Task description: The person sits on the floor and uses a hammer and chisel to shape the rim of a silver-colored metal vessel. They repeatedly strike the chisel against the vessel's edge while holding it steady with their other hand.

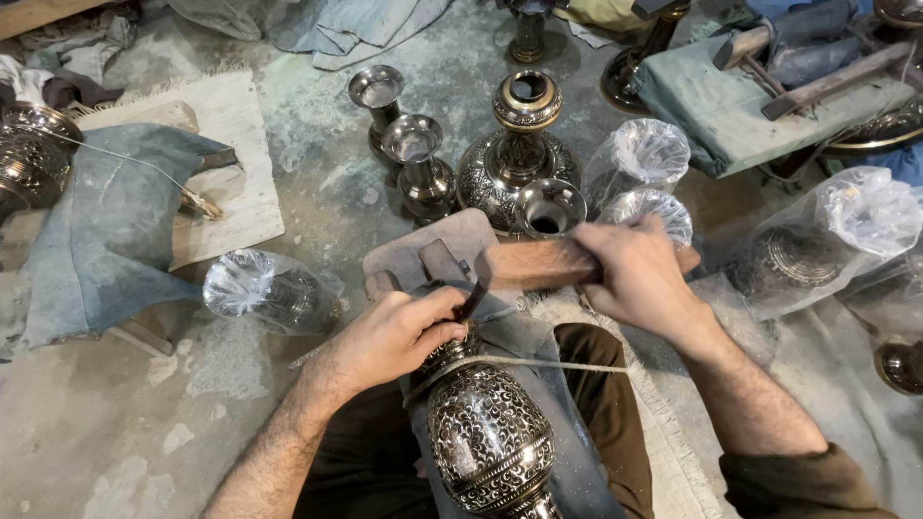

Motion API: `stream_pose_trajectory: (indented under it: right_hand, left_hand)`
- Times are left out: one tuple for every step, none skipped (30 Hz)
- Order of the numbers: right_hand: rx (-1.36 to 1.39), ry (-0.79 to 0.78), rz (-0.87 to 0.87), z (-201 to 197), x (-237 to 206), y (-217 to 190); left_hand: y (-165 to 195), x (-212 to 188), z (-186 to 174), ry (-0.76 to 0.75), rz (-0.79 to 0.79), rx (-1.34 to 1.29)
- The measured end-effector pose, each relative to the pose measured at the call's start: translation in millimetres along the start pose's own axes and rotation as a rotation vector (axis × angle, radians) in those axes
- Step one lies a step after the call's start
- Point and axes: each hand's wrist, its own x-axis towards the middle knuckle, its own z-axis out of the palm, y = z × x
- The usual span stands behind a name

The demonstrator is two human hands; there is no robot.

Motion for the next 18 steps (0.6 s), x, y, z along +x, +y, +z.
stream_pose_trajectory:
  right_hand:
    - [0.244, -0.026, 0.117, -0.2, -0.3, -0.8]
    - [0.489, -0.052, 0.233, -0.9, -0.9, -1.6]
    - [0.733, -0.077, 0.35, -1.8, -1.3, -2.6]
    - [0.485, 0.008, 0.184, -3.9, -2.0, -2.8]
    - [0.236, 0.089, 0.012, -7.0, -2.0, -2.3]
    - [-0.014, 0.169, -0.154, -8.3, -2.1, -3.0]
    - [0.223, 0.136, -0.098, -7.4, -2.3, -4.9]
    - [0.458, 0.101, -0.045, -6.7, -0.6, -5.8]
    - [0.691, 0.063, 0.006, -7.2, 0.9, -6.3]
    - [0.505, 0.043, -0.001, -8.9, 2.8, -5.1]
    - [0.322, 0.023, -0.006, -11.0, 4.4, -2.8]
    - [0.139, 0.005, -0.008, -11.6, 4.7, -1.7]
    - [0.225, 0.009, -0.013, -11.9, 3.4, -1.4]
    - [0.31, 0.014, -0.02, -12.8, 2.8, -0.8]
    - [0.397, 0.016, -0.027, -13.0, 2.5, -0.2]
    - [0.495, -0.015, -0.001, -12.9, 4.0, 1.0]
    - [0.595, -0.044, 0.028, -12.4, 4.1, 2.2]
    - [0.691, -0.074, 0.058, -12.5, 3.8, 3.5]
  left_hand:
    - [0.8, 0.8, -1.8, -0.016, -0.036, -0.011]
    - [1.7, 1.5, -3.3, -0.032, -0.071, -0.023]
    - [2.8, 2.0, -4.1, -0.049, -0.106, -0.034]
    - [3.7, 3.0, -4.1, -0.046, -0.082, -0.033]
    - [4.6, 3.8, -3.9, -0.039, -0.059, -0.03]
    - [5.0, 3.9, -4.2, -0.036, -0.036, -0.027]
    - [5.1, 3.5, -4.8, -0.032, -0.029, -0.031]
    - [4.7, 3.9, -5.5, -0.023, -0.021, -0.035]
    - [4.8, 4.4, -5.9, -0.01, -0.014, -0.039]
    - [4.5, 5.1, -6.2, -0.013, -0.015, -0.038]
    - [3.9, 5.9, -6.6, -0.018, -0.019, -0.038]
    - [3.1, 6.7, -7.2, -0.027, -0.02, -0.038]
    - [3.0, 7.2, -7.3, -0.032, -0.015, -0.036]
    - [2.8, 7.7, -8.0, -0.034, -0.011, -0.034]
    - [2.4, 7.6, -8.7, -0.037, -0.009, -0.033]
    - [1.5, 8.5, -9.7, -0.042, -0.003, -0.056]
    - [1.1, 9.1, -10.0, -0.053, 0.002, -0.08]
    - [0.6, 10.3, -9.9, -0.061, 0.01, -0.105]
